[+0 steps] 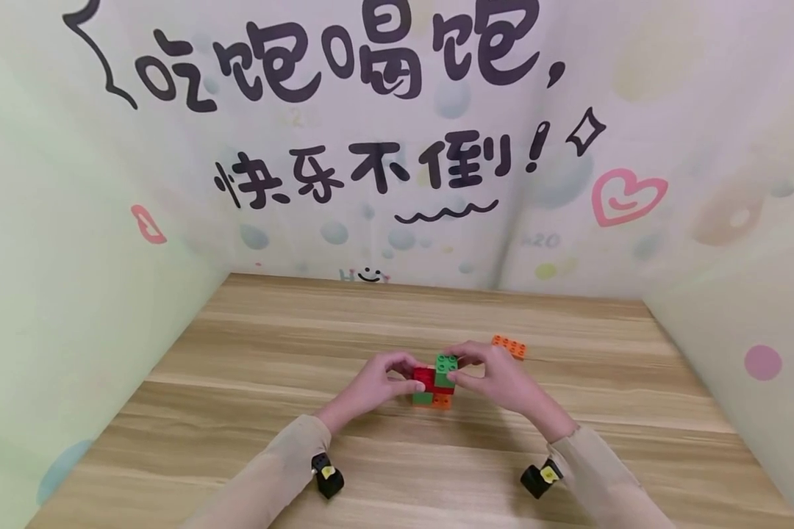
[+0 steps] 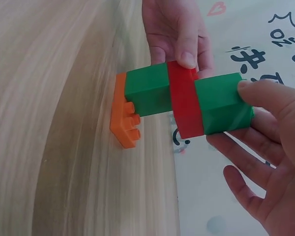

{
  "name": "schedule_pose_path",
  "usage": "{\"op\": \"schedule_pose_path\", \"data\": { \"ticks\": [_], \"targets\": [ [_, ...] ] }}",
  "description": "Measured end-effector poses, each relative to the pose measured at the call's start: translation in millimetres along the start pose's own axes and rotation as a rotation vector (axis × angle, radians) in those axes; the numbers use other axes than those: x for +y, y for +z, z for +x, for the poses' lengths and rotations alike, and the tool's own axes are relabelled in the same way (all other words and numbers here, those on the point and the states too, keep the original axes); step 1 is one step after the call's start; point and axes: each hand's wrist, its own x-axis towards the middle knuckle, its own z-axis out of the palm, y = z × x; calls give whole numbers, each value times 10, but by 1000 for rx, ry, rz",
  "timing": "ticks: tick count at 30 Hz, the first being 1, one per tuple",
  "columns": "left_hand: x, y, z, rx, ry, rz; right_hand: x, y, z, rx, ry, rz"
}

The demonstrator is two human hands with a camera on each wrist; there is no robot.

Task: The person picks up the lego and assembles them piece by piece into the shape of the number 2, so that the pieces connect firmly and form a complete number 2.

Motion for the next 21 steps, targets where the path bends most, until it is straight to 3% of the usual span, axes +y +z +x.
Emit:
{"op": "schedule_pose_path", "data": {
  "ticks": [9,16,21],
  "targets": [
    [-1,-10,4,-5,-4,9,30,44,-2,57,-16,1],
    [3,-9,12,-7,-4,-4,99,8,-19,63,-50,15],
    [7,3,16,3,-17,-6,199,-55,-9,115,-67,20]
  ]
}}
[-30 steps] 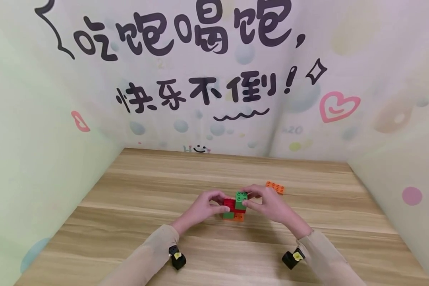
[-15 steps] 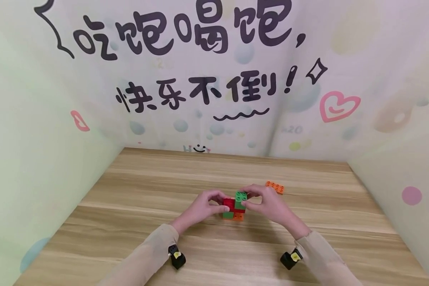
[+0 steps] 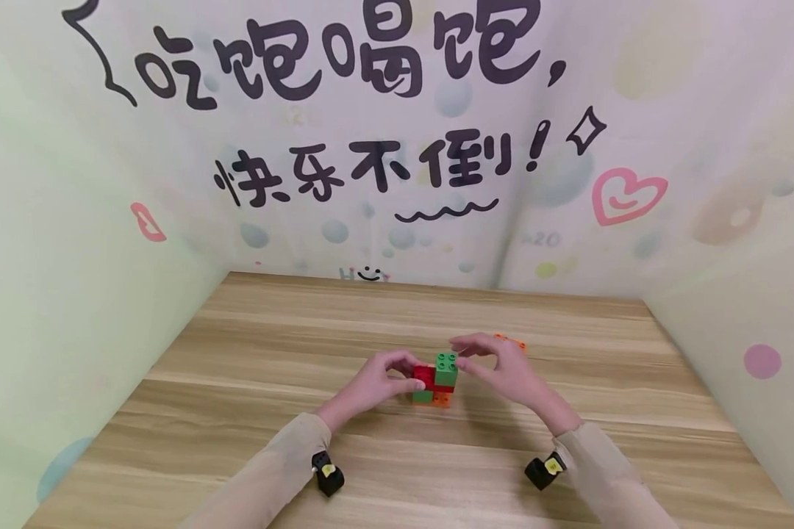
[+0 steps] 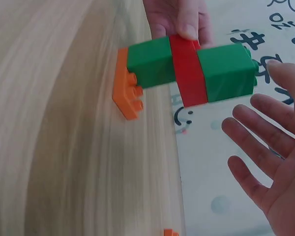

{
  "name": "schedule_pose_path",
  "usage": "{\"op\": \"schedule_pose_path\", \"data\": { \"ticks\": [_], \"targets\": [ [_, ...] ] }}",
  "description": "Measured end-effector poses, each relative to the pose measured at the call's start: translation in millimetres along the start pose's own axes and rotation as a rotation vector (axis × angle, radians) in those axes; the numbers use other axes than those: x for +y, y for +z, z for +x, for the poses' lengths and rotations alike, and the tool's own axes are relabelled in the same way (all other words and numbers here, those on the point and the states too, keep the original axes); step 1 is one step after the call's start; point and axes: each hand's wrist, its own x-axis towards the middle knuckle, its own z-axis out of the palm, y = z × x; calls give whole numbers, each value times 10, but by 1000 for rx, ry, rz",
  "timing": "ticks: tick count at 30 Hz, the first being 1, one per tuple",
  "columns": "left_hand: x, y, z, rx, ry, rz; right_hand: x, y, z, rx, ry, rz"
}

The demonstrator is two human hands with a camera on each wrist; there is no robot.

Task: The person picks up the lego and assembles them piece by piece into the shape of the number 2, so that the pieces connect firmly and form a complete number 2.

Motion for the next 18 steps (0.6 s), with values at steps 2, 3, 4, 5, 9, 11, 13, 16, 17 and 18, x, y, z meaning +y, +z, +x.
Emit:
{"op": "schedule_pose_path", "data": {
  "ticks": [2,3,4,5,9,11,13,16,17,18],
  "targets": [
    [2,14,-4,7,-9,3,57,-38,9,33,-1,1],
    [7,19,-8,9,-14,5,86,-61,15,48,-1,0],
    [21,19,-10,12,-17,7,116,-87,27,60,0,-3],
    [40,17,-15,13,-22,6,145,-113,37,70,3,-4],
    [187,-4,-75,12,-29,-7,222,-219,73,90,22,-34],
    [258,-13,-109,15,-24,-13,247,-268,91,102,21,-54],
    [285,-14,-123,20,-11,-8,281,-308,112,118,15,-75],
    [295,-11,-126,26,-7,-1,354,-356,137,135,26,-97],
    [287,-10,-122,25,-7,2,387,-368,142,138,33,-102],
    [282,-10,-116,22,-13,0,420,-381,147,138,43,-105]
  ]
}}
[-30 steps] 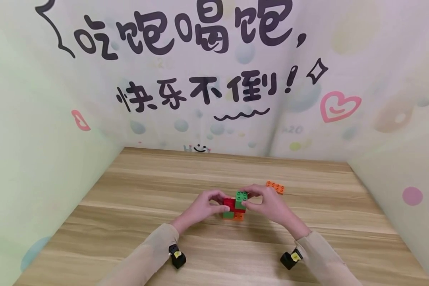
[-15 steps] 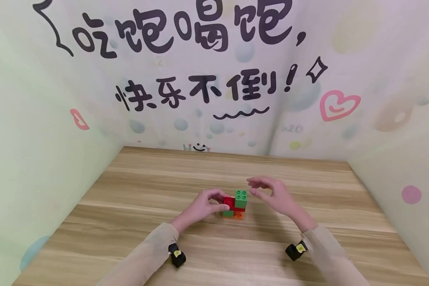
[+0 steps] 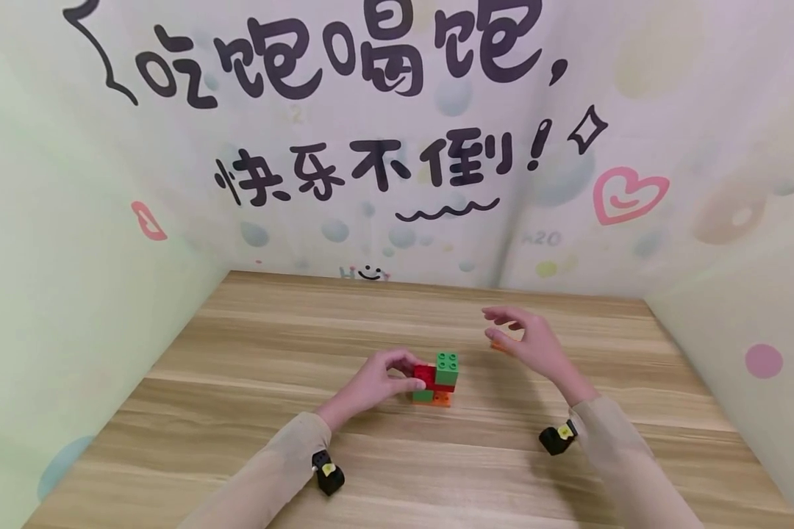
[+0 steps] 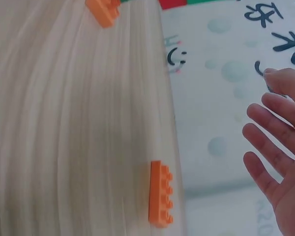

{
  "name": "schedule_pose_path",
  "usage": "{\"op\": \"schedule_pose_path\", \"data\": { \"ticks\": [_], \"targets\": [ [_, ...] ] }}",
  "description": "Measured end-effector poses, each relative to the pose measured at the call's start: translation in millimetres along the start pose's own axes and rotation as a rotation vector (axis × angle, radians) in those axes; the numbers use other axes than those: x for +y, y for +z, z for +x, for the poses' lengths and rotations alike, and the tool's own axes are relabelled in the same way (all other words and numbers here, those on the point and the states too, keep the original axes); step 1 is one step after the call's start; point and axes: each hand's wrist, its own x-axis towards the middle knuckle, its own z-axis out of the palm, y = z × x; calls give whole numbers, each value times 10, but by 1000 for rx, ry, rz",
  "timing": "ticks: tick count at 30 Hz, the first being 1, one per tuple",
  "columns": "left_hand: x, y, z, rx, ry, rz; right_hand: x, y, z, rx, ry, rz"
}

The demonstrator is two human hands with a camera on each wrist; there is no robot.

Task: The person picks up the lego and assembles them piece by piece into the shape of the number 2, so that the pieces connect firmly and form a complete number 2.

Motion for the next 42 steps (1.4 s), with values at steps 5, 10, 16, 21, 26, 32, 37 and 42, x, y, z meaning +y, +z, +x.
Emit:
{"op": "schedule_pose_path", "data": {
  "ticks": [5,10,16,21,26,32,37,42],
  "targets": [
    [-174,14,77,-12,-8,0,175,-35,6,-11,51,-19],
    [-299,14,123,-20,-11,5,337,-39,-16,-18,98,-45],
    [-296,11,125,-28,-15,23,527,-35,-85,-40,158,-42],
    [-281,17,126,-28,-9,46,666,-24,-140,-71,186,-69],
    [-276,26,152,-23,-6,53,727,-11,-165,-126,192,-124],
    [-287,38,182,-16,18,76,695,1,-176,-164,235,-114],
    [-302,56,199,-11,23,77,681,2,-177,-185,233,-154],
    [-306,64,201,-7,27,78,699,26,-163,-197,220,-189]
  ]
}}
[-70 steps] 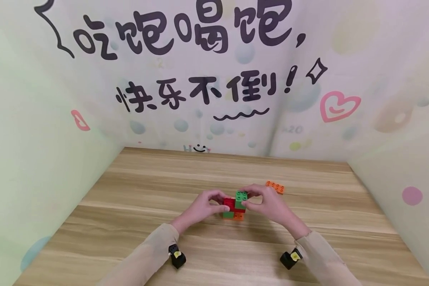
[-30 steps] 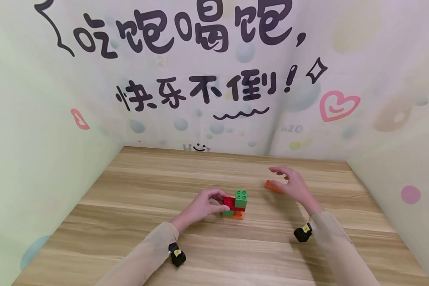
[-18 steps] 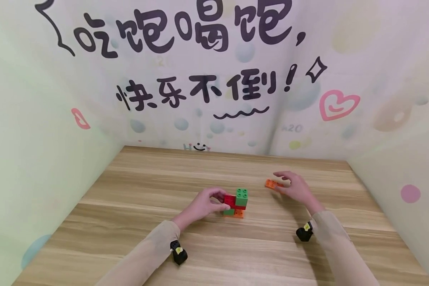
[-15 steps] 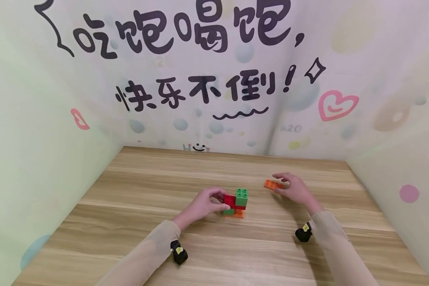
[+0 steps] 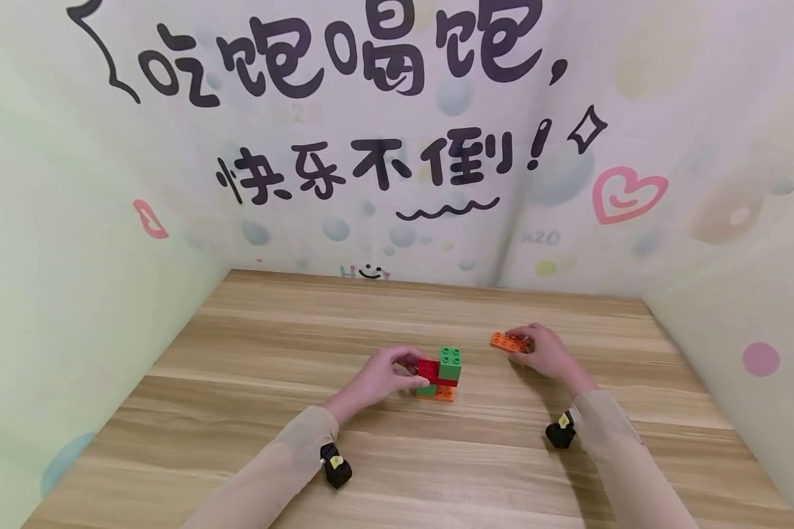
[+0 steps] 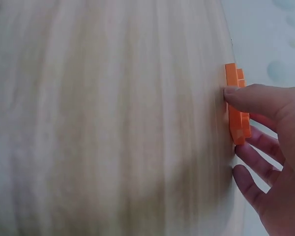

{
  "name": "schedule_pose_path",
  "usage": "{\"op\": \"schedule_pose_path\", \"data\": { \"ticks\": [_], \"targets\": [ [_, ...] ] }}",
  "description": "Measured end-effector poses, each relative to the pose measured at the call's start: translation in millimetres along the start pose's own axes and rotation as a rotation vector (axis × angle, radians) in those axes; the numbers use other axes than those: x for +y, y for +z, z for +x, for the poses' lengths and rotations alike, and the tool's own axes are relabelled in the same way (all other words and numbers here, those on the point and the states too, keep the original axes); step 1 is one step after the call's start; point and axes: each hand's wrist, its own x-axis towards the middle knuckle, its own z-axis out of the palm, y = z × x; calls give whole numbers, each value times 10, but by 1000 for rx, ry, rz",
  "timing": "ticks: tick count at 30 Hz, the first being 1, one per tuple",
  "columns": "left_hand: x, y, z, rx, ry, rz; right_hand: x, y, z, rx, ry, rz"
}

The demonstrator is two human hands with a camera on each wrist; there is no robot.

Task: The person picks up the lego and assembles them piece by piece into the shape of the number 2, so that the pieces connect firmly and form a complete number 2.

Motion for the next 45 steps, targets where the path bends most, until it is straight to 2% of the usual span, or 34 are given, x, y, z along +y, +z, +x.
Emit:
{"op": "schedule_pose_path", "data": {
  "ticks": [9,16,21,29,38,45],
  "targets": [
    [6,-1,11,2,18,12,-9,4,49,-21,-24,-37],
    [-7,12,4,-5,2,3,-48,-11,68,-38,-6,-83],
    [-12,25,6,0,1,1,-83,-58,69,-24,6,-101],
    [-12,39,26,13,1,-1,-124,-160,106,46,-47,-92],
    [-19,41,29,10,-6,-6,-406,-290,117,127,-99,-71],
    [-24,47,23,5,2,0,-660,-432,111,183,-184,-57]
  ]
}}
